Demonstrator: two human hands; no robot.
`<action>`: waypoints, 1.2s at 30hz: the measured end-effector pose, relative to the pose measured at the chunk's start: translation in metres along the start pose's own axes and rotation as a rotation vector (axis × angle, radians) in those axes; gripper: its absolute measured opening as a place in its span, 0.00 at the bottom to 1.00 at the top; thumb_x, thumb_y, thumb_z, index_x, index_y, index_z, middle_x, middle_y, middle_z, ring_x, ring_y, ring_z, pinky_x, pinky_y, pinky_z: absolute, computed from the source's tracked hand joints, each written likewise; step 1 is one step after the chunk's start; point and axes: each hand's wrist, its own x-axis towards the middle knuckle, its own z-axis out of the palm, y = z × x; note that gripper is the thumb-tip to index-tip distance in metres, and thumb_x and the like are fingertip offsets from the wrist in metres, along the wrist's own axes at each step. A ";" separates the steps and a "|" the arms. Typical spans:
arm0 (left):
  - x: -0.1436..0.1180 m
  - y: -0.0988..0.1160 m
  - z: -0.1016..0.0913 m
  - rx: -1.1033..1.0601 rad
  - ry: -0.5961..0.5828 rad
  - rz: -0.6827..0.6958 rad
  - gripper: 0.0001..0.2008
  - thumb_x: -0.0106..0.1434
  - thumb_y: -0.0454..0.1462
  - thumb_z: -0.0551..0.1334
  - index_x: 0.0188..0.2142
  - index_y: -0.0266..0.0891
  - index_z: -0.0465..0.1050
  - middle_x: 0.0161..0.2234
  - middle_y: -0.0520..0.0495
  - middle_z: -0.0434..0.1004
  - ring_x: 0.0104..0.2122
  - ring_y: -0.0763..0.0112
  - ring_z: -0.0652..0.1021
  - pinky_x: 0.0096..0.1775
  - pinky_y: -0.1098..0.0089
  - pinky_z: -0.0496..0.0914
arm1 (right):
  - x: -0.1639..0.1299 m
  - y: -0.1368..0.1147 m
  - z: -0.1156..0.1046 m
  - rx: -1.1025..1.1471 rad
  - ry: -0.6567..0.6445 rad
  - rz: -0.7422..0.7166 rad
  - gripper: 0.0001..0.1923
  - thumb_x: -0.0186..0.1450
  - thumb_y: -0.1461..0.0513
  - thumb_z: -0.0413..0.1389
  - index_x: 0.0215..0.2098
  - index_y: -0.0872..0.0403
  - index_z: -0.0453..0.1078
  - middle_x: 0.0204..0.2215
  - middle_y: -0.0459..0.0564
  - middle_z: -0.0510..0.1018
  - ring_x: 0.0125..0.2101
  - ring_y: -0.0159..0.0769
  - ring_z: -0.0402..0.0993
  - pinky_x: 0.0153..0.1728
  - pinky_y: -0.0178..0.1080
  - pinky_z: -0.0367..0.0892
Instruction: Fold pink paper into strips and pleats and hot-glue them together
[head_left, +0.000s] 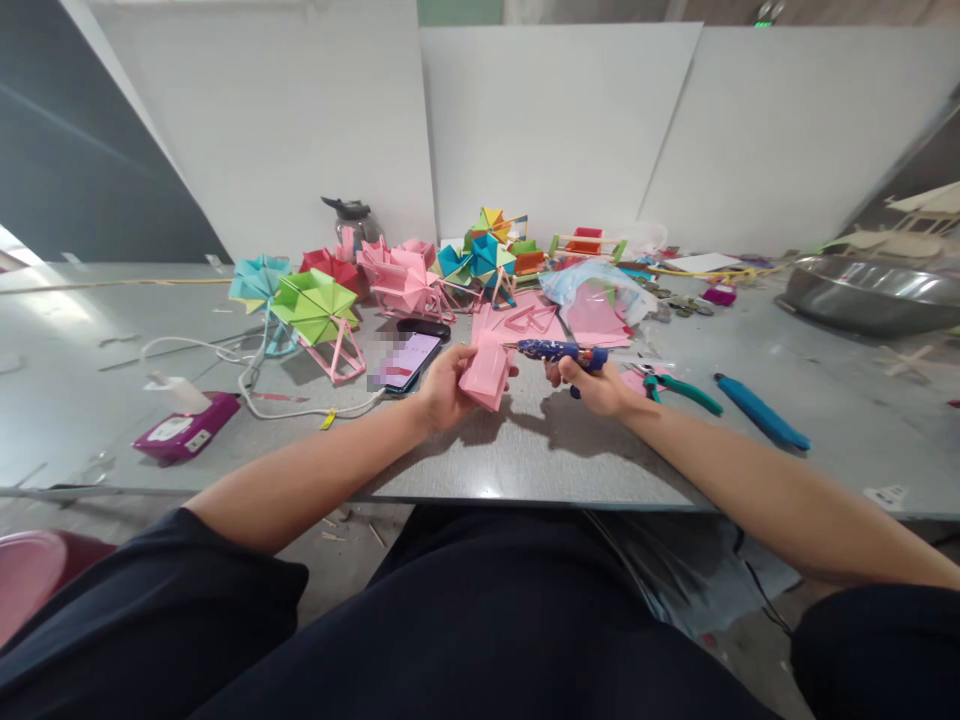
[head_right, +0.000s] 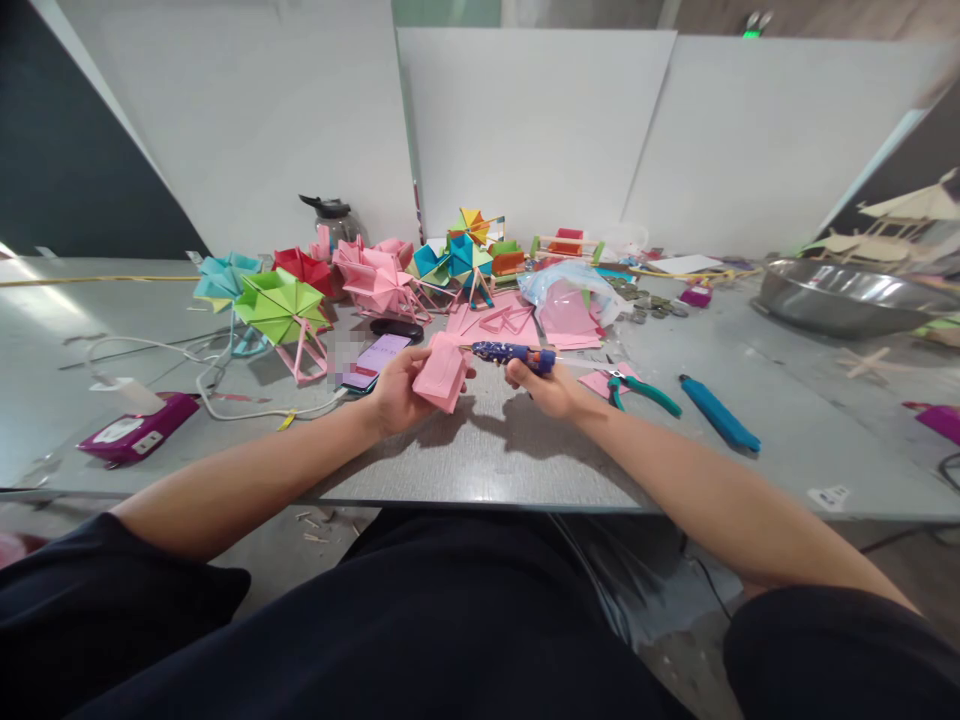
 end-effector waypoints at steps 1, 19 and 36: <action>0.000 0.001 -0.001 -0.005 0.001 0.002 0.22 0.70 0.40 0.55 0.53 0.25 0.80 0.37 0.31 0.87 0.32 0.58 0.83 0.34 0.65 0.76 | 0.000 -0.001 0.000 0.029 0.000 -0.028 0.40 0.63 0.24 0.55 0.31 0.50 0.74 0.31 0.52 0.78 0.31 0.40 0.73 0.33 0.44 0.70; 0.000 -0.004 -0.004 0.016 -0.061 0.023 0.20 0.63 0.40 0.62 0.49 0.30 0.82 0.39 0.37 0.87 0.36 0.58 0.83 0.44 0.59 0.77 | 0.000 0.004 0.004 0.023 0.106 -0.200 0.35 0.69 0.30 0.56 0.28 0.50 0.73 0.27 0.49 0.77 0.28 0.37 0.73 0.30 0.42 0.70; -0.001 0.005 -0.002 -0.070 -0.029 0.033 0.20 0.63 0.39 0.60 0.48 0.28 0.82 0.36 0.36 0.87 0.33 0.55 0.85 0.36 0.61 0.77 | 0.000 0.009 0.000 0.002 0.103 -0.114 0.36 0.67 0.28 0.57 0.29 0.50 0.69 0.24 0.46 0.71 0.26 0.35 0.65 0.25 0.39 0.62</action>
